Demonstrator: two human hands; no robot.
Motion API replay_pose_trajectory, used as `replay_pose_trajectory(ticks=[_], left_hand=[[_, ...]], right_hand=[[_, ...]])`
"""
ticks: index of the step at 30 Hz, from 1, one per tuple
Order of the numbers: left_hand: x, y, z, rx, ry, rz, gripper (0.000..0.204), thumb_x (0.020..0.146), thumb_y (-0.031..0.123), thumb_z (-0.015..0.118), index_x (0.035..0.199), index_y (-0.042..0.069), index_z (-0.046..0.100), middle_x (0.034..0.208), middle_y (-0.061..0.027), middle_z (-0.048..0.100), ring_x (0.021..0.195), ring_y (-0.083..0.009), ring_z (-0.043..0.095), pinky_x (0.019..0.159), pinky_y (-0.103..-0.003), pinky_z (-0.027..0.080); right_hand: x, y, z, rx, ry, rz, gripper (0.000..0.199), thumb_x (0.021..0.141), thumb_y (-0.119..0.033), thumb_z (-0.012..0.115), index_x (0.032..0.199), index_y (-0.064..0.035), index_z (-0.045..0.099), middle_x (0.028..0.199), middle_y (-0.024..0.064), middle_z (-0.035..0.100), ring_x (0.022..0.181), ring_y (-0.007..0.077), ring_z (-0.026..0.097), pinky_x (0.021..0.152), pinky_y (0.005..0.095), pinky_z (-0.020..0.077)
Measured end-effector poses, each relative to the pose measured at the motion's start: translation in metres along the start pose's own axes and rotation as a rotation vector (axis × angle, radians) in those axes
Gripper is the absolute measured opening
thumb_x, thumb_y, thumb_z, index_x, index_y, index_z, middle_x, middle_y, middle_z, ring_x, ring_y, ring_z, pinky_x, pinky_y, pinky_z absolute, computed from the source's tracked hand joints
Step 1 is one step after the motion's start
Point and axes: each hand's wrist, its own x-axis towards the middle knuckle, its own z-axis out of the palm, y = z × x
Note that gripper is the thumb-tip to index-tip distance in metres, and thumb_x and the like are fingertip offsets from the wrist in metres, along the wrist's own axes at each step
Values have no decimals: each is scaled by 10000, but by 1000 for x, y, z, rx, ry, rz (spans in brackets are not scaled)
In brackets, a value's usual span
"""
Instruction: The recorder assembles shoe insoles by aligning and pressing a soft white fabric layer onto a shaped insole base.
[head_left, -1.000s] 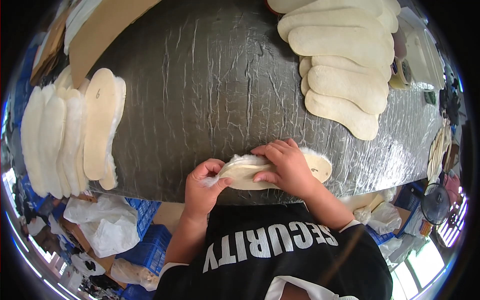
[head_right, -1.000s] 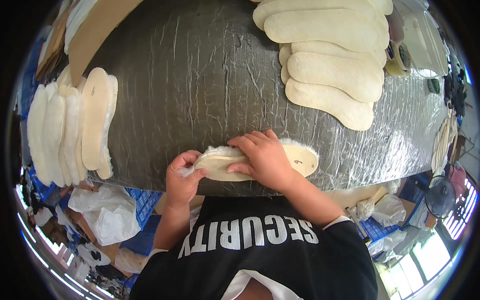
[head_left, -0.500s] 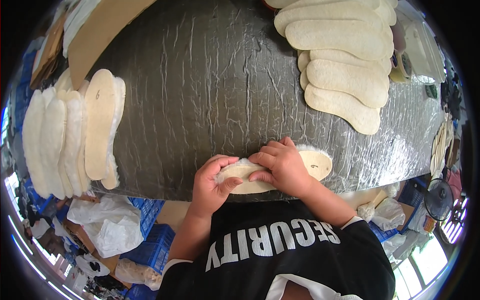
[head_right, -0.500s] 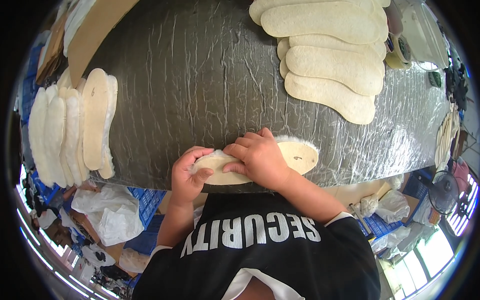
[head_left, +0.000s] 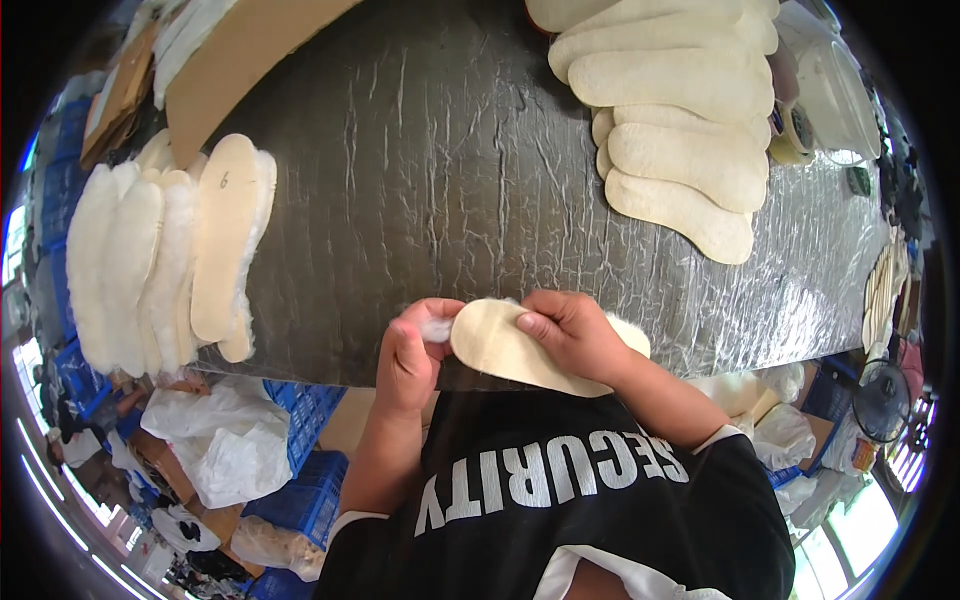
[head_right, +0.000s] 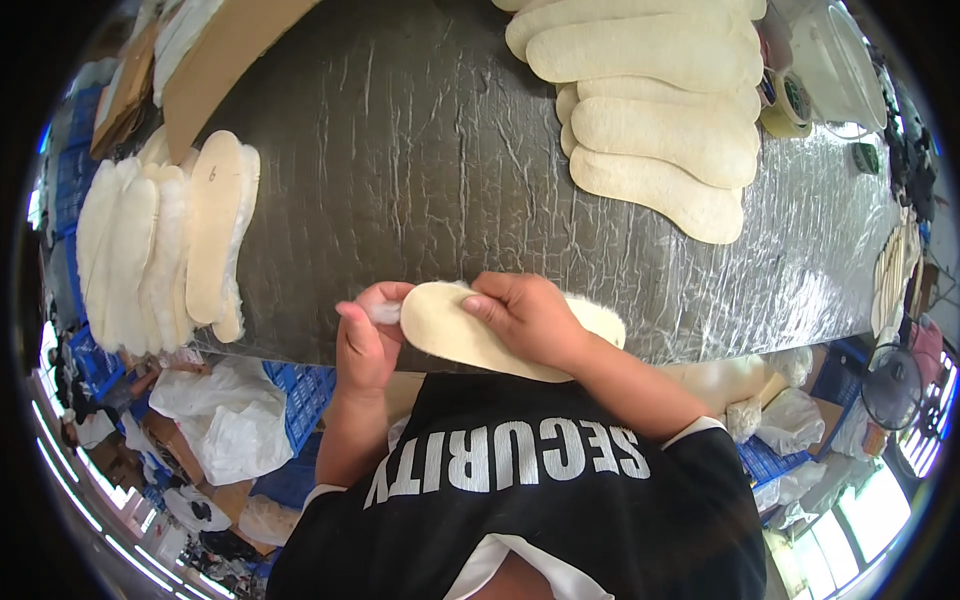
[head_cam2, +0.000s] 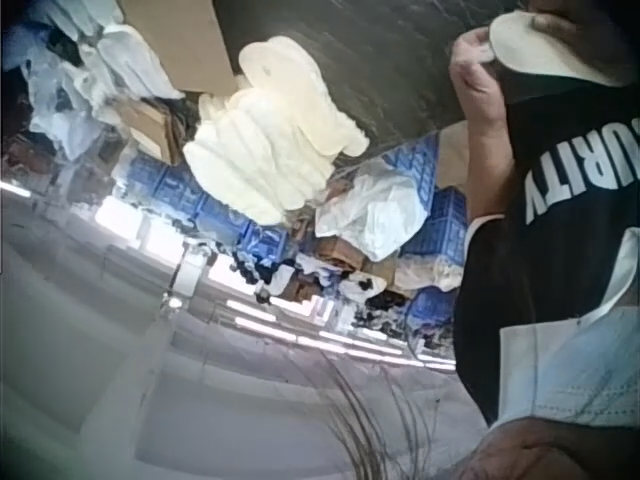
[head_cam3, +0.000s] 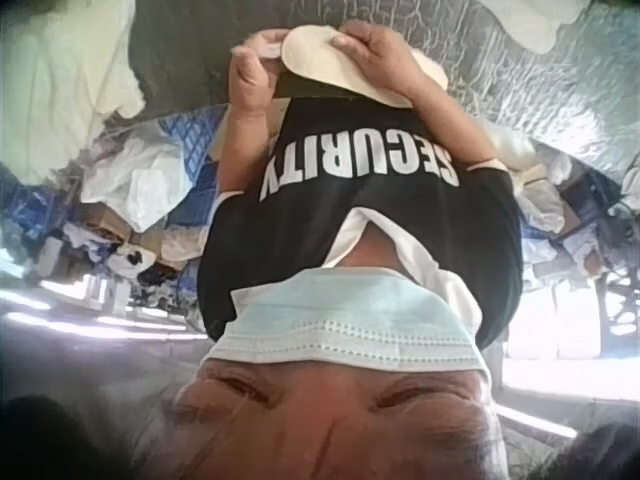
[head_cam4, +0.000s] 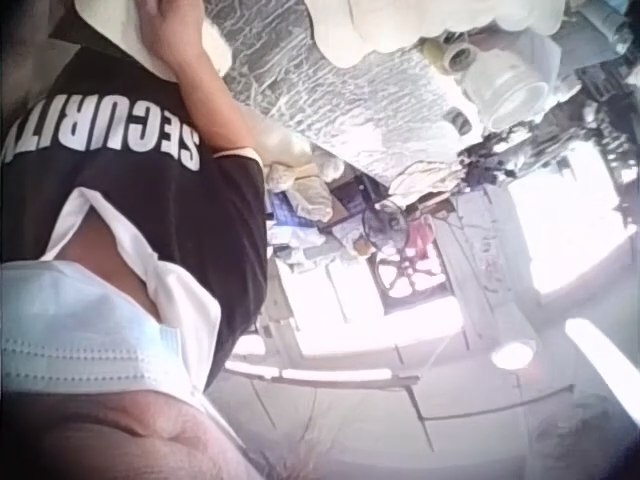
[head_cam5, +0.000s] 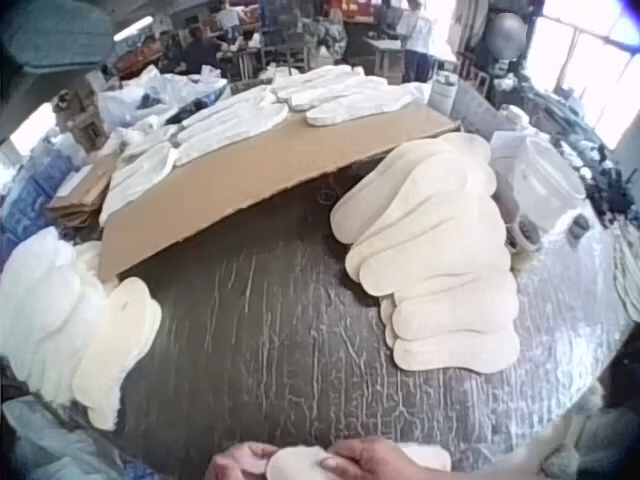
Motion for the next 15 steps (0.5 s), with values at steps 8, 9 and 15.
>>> replay_pose_trajectory(ticks=[8,9,15], left_hand=[[-8,34,27,553,-6,-139,437,933,403,590,824,-19,630,653,-19,591,551,-64,544,498,-215,436],[-9,34,31,493,29,-107,327,936,309,604,825,3,643,637,8,560,505,-43,478,455,-221,387],[-1,22,29,-63,76,-157,321,957,323,568,851,23,610,638,-1,533,520,-75,468,485,-227,392]], right_hand=[[-10,-12,-6,217,-38,187,303,971,-295,540,901,-11,619,720,67,580,666,123,515,631,306,452],[-11,-14,-5,217,-46,184,319,977,-302,530,902,-6,621,727,55,586,679,112,514,631,299,452],[2,-18,-8,598,-130,409,389,997,-366,477,1041,-14,637,803,19,618,712,92,542,627,281,470]])
